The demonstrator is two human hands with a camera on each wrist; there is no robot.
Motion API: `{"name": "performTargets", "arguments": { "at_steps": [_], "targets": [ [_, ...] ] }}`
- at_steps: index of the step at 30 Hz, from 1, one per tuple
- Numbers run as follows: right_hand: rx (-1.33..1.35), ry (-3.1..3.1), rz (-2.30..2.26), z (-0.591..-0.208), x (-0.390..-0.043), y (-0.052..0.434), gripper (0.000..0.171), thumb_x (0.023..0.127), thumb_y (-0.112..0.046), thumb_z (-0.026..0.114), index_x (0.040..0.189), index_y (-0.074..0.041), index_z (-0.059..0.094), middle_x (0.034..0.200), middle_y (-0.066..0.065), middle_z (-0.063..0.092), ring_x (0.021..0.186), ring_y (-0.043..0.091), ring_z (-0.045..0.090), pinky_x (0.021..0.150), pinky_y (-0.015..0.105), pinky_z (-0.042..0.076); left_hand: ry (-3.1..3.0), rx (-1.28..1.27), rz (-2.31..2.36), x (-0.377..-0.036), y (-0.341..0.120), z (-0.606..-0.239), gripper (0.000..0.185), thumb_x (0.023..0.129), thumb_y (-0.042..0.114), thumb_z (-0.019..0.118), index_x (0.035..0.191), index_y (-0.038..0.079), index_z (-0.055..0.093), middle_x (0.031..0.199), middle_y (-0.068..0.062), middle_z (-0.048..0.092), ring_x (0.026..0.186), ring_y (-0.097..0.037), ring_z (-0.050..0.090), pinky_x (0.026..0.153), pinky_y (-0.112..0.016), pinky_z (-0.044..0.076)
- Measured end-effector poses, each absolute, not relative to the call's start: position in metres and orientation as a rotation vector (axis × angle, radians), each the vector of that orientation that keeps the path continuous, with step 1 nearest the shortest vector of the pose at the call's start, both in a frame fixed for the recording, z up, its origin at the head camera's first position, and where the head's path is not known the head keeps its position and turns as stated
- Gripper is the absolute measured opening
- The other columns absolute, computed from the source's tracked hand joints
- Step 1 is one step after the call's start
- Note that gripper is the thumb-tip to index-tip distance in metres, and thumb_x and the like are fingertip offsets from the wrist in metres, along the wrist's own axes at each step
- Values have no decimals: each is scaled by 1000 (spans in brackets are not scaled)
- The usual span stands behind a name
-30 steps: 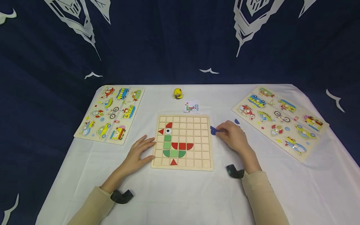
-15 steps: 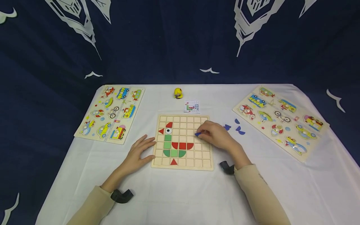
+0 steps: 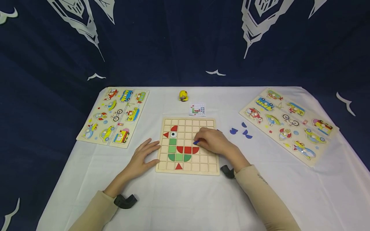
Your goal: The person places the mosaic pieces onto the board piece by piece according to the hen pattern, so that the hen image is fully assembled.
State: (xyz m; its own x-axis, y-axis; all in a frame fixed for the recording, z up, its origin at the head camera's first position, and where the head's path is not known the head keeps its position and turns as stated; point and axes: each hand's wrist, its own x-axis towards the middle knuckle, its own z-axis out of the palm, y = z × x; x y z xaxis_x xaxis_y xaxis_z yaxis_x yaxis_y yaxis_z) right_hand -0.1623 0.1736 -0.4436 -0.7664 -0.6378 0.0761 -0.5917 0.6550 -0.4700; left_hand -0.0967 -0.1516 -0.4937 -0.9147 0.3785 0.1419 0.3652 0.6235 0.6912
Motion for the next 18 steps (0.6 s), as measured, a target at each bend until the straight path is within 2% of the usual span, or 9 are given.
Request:
{"name": "performTargets", "arguments": {
  "at_steps": [10,18],
  "targets": [
    [-1042,2797,-710,-445,-162,173,18,86,-8,72,103,-13,75,99,-1,67,88,12,60,79,37,53,2814,646,1183,-97,-151,-494,53,83,18,76,133,7,59,148,-6,49,148,-32,23,117,-59,17],
    [-1032,2810,-706,-445,-162,173,18,85,-9,74,103,-13,75,96,-2,66,84,11,58,75,34,52,2812,638,1181,-96,-152,-494,53,84,18,76,133,8,59,148,-6,49,148,-32,23,117,-60,16]
  ]
}}
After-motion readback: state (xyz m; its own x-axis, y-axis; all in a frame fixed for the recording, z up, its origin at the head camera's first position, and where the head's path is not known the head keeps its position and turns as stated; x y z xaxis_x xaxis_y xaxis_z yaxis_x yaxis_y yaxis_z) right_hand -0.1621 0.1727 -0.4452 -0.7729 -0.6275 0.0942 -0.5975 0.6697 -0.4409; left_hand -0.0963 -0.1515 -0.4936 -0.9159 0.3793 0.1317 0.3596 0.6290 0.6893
